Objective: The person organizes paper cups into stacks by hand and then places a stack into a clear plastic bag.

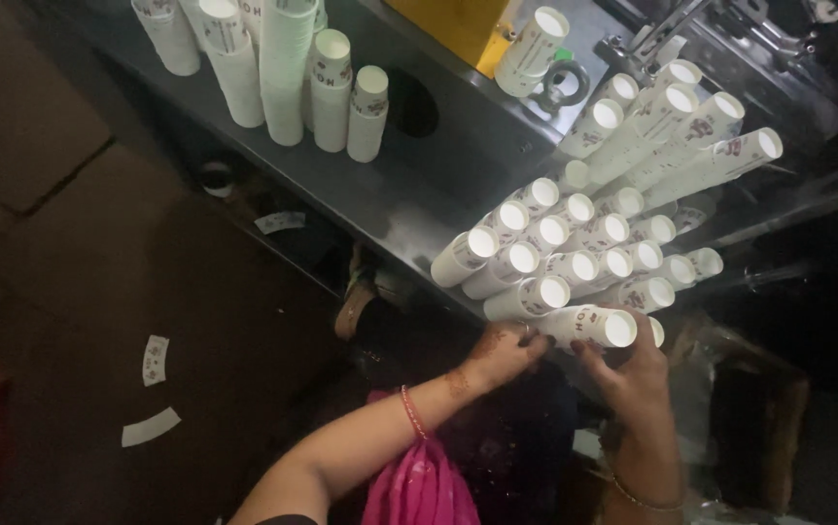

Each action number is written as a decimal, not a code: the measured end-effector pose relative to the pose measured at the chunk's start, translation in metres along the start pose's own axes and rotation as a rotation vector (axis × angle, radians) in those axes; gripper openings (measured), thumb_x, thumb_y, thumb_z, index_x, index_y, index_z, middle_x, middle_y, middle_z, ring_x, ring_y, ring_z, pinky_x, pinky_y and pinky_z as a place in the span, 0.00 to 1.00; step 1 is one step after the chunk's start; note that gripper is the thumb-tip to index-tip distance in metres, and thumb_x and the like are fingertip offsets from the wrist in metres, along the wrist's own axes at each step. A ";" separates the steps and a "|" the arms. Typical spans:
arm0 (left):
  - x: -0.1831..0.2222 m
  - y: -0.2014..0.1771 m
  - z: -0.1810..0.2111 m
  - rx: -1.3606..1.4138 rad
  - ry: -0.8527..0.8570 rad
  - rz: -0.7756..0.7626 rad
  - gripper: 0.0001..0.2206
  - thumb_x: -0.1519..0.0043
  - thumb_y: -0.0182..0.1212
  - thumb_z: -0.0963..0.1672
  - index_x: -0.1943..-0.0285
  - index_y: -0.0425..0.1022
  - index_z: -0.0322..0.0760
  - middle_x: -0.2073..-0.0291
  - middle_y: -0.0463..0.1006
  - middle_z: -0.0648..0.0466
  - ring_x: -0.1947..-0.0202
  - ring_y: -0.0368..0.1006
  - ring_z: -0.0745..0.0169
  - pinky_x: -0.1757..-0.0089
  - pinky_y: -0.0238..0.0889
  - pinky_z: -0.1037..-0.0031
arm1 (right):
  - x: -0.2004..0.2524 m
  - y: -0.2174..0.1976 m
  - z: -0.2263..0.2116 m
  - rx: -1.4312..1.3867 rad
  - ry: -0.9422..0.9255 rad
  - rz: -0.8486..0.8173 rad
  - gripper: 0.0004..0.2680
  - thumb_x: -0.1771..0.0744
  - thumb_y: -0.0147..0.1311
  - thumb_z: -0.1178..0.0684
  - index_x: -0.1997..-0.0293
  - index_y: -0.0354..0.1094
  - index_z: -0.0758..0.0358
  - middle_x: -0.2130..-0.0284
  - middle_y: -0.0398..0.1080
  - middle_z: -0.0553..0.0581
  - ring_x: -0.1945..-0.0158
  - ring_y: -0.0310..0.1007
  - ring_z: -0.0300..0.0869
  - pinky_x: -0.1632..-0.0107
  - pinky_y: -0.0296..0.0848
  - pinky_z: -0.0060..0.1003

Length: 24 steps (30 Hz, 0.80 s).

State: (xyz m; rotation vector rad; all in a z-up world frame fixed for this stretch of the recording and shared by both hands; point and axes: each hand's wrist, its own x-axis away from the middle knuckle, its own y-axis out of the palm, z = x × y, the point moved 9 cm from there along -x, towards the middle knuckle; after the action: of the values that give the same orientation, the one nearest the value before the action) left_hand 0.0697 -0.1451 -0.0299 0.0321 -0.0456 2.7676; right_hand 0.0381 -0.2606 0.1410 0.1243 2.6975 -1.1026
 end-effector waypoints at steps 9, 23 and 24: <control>-0.050 0.058 -0.020 -0.156 0.003 0.033 0.28 0.33 0.49 0.57 0.68 0.81 0.31 0.75 0.79 0.41 0.70 0.80 0.44 0.65 0.70 0.57 | 0.017 -0.054 -0.010 -0.241 -0.069 0.237 0.20 0.37 0.66 0.62 0.39 0.64 0.64 0.47 0.72 0.60 0.45 0.76 0.44 0.42 0.77 0.39; 0.022 -0.107 -0.078 -0.728 0.161 -0.045 0.10 0.48 0.60 0.45 0.65 0.80 0.35 0.70 0.81 0.43 0.69 0.80 0.46 0.63 0.74 0.57 | 0.024 0.066 0.129 0.589 0.095 -0.107 0.18 0.37 0.65 0.40 0.48 0.73 0.60 0.57 0.77 0.70 0.52 0.77 0.61 0.51 0.75 0.51; 0.016 -0.141 -0.076 -0.729 0.154 -0.038 0.10 0.48 0.60 0.45 0.65 0.80 0.35 0.70 0.81 0.43 0.69 0.80 0.46 0.63 0.74 0.57 | 0.026 0.045 0.098 0.585 0.089 -0.114 0.18 0.37 0.65 0.40 0.48 0.73 0.60 0.57 0.77 0.70 0.52 0.77 0.61 0.51 0.75 0.51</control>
State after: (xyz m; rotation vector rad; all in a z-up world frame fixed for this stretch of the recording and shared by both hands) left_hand 0.1049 -0.0051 -0.1013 -0.3621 -0.9825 2.5392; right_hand 0.0375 -0.2971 0.0361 0.1157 2.3886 -1.9316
